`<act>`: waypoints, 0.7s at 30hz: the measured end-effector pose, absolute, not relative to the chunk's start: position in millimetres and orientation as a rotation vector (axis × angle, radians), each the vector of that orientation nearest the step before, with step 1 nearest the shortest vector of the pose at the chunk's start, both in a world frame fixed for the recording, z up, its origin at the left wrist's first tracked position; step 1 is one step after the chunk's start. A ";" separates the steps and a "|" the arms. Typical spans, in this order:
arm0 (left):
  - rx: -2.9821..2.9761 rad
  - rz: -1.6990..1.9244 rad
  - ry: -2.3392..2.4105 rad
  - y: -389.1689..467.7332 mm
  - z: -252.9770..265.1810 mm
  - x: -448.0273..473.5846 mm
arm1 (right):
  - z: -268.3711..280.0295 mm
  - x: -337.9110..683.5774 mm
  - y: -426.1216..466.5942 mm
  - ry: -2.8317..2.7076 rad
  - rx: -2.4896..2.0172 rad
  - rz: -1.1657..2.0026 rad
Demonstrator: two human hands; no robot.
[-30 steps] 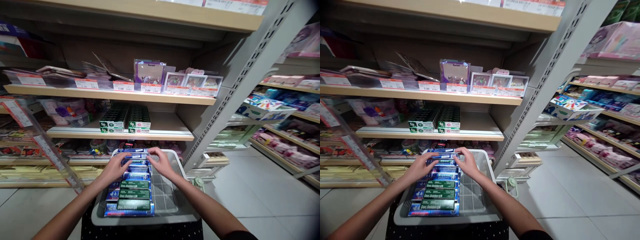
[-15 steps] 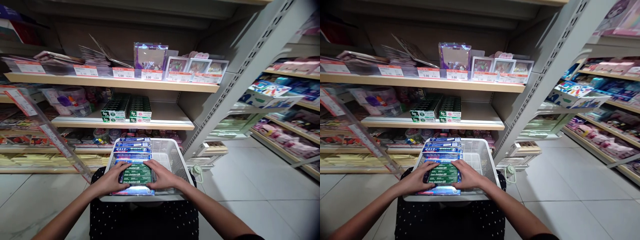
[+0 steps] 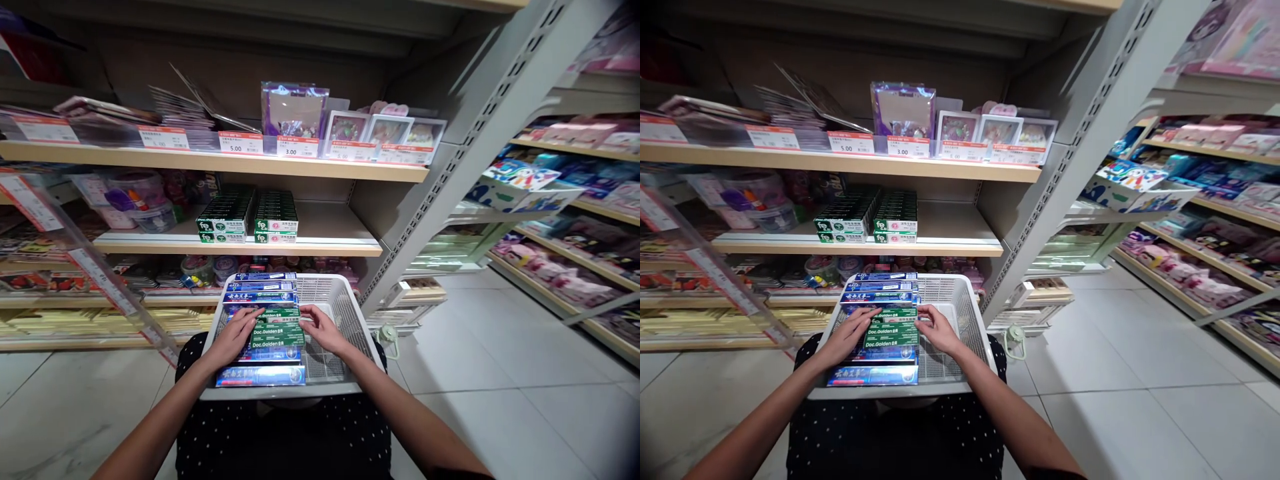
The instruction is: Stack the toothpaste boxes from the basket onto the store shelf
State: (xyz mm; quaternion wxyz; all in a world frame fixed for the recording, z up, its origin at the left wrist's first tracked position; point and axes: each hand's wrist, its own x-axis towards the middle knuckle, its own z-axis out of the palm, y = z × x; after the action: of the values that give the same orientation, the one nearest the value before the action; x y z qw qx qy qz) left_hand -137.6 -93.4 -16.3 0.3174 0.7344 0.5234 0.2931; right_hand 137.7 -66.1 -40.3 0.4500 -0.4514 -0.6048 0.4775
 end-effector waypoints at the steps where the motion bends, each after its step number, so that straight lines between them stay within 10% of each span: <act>1: 1.927 0.781 1.366 -92.2 -17.9 -137.7 | -42.1 137.1 -64.0 -1.508 -1.102 1.233; 21: 1.359 1.022 1.283 -81.6 -31.1 -140.4 | -53.7 130.9 -52.8 -1.215 -1.076 1.446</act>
State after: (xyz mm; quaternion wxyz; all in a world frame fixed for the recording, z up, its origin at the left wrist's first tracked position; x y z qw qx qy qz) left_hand -140.4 -81.6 -31.1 0.4845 0.5581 0.5270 0.4197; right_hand 130.9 -52.8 -53.7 0.4653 -0.4382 -0.4946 0.5890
